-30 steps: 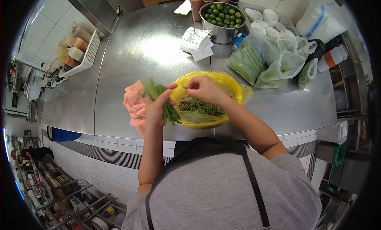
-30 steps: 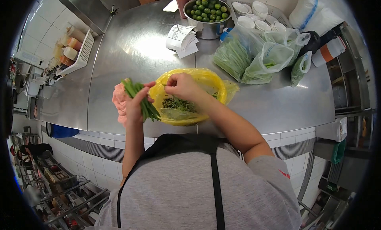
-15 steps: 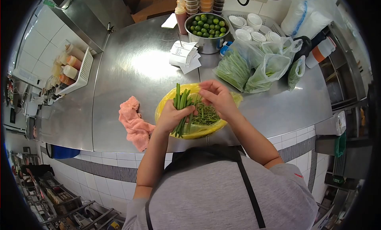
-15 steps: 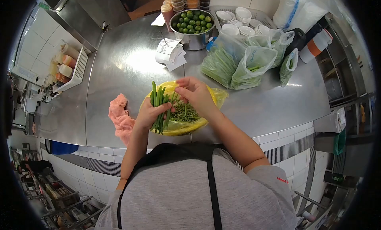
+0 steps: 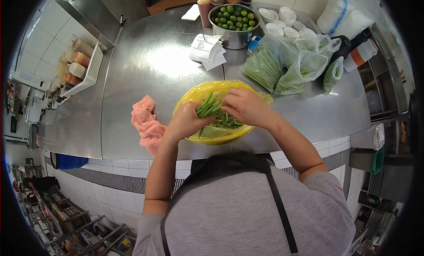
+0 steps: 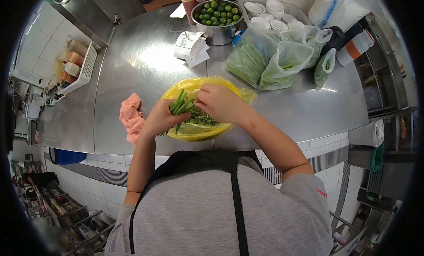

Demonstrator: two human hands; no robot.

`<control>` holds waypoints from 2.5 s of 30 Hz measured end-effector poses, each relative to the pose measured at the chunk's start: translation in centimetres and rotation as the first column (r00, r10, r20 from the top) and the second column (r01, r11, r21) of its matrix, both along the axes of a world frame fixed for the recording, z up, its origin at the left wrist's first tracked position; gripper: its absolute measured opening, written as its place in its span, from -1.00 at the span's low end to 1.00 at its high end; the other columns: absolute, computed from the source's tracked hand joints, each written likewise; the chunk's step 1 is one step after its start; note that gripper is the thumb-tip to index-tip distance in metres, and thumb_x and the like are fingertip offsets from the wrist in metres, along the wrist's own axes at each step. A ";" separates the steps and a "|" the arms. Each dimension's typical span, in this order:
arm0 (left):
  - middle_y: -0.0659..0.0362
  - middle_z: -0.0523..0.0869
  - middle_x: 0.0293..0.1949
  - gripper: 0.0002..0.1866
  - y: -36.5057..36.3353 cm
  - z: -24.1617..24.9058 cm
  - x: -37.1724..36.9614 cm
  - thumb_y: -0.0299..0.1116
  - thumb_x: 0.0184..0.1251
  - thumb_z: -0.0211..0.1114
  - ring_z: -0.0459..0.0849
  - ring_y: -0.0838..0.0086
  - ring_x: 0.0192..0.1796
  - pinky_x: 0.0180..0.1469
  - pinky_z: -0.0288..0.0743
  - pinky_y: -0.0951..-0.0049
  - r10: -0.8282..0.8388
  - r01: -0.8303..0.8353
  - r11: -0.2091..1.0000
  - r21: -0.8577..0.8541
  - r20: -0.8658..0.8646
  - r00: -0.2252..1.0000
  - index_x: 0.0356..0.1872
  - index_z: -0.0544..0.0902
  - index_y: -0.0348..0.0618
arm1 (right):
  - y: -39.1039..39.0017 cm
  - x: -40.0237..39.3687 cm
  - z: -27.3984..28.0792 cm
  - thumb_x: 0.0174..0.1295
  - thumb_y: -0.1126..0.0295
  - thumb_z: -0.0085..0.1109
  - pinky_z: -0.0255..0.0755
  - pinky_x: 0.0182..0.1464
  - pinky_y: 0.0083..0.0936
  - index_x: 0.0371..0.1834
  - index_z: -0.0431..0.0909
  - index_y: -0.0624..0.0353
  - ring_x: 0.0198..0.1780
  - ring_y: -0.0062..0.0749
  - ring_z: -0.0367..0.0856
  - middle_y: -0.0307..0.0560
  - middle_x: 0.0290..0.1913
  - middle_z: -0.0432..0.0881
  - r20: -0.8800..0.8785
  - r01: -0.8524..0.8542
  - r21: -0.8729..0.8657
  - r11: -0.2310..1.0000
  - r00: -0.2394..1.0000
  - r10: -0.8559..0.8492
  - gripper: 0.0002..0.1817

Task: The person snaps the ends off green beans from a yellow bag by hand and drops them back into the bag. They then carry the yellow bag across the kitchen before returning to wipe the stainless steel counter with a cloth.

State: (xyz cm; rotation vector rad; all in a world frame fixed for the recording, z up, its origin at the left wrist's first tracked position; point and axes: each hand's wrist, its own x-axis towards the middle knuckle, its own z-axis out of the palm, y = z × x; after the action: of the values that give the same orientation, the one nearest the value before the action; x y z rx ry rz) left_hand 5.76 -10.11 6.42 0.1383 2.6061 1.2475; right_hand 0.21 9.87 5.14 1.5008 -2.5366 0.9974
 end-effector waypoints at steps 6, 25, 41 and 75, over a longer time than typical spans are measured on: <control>0.20 0.65 -0.47 -0.86 -0.1 -2.1 0.1 -0.51 0.06 0.33 0.57 0.58 -0.50 -0.42 0.46 0.58 0.192 -0.223 0.759 0.611 0.117 0.974 -0.35 0.61 -0.32 | 0.1 -0.3 0.8 0.13 0.49 0.14 0.31 -0.38 -0.69 -0.33 0.51 0.24 -0.44 -0.68 0.40 -0.33 -0.42 0.50 0.661 0.378 -0.427 0.821 0.750 -0.002 -0.92; 0.22 0.60 -0.46 -0.83 1.3 -2.7 0.4 -0.52 0.09 0.35 0.56 0.60 -0.46 -0.40 0.44 0.64 0.482 -0.334 0.409 0.849 0.109 0.869 -0.29 0.59 -0.31 | -0.9 1.7 -1.9 0.22 0.35 0.07 0.32 -0.41 -0.71 -0.32 0.61 0.28 -0.48 -0.73 0.41 -0.23 -0.49 0.58 0.844 0.151 -0.154 0.976 0.534 0.051 -0.79; 0.17 0.54 -0.43 -0.88 -2.3 -0.7 1.2 -0.47 0.18 0.19 0.55 0.42 -0.34 -0.19 0.51 0.35 0.585 -0.342 0.051 0.938 0.249 0.772 -0.28 0.46 -0.20 | -3.1 0.5 -7.1 0.09 0.37 0.13 0.41 -0.24 -0.39 -0.33 0.60 0.19 -0.33 -0.26 0.53 -0.07 -0.39 0.52 0.119 0.133 0.033 0.991 0.984 -0.136 -0.84; 0.23 0.49 -0.66 -0.85 -2.0 -2.4 1.3 -0.42 0.07 0.32 0.46 0.57 -0.66 -0.60 0.36 0.58 0.494 -0.462 0.520 0.718 0.189 0.849 -0.45 0.53 -0.24 | -0.3 -2.5 -4.8 0.03 0.30 0.10 0.42 -0.23 -0.25 -0.37 0.60 0.13 -0.31 -0.10 0.54 -0.03 -0.37 0.56 0.073 0.317 0.028 0.948 0.945 -0.318 -0.82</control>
State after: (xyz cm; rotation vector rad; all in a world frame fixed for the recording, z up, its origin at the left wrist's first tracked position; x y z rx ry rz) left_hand 7.05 -12.16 4.00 -0.4699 2.0087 2.4892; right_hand -2.25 9.56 0.34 1.0231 -2.7251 1.0030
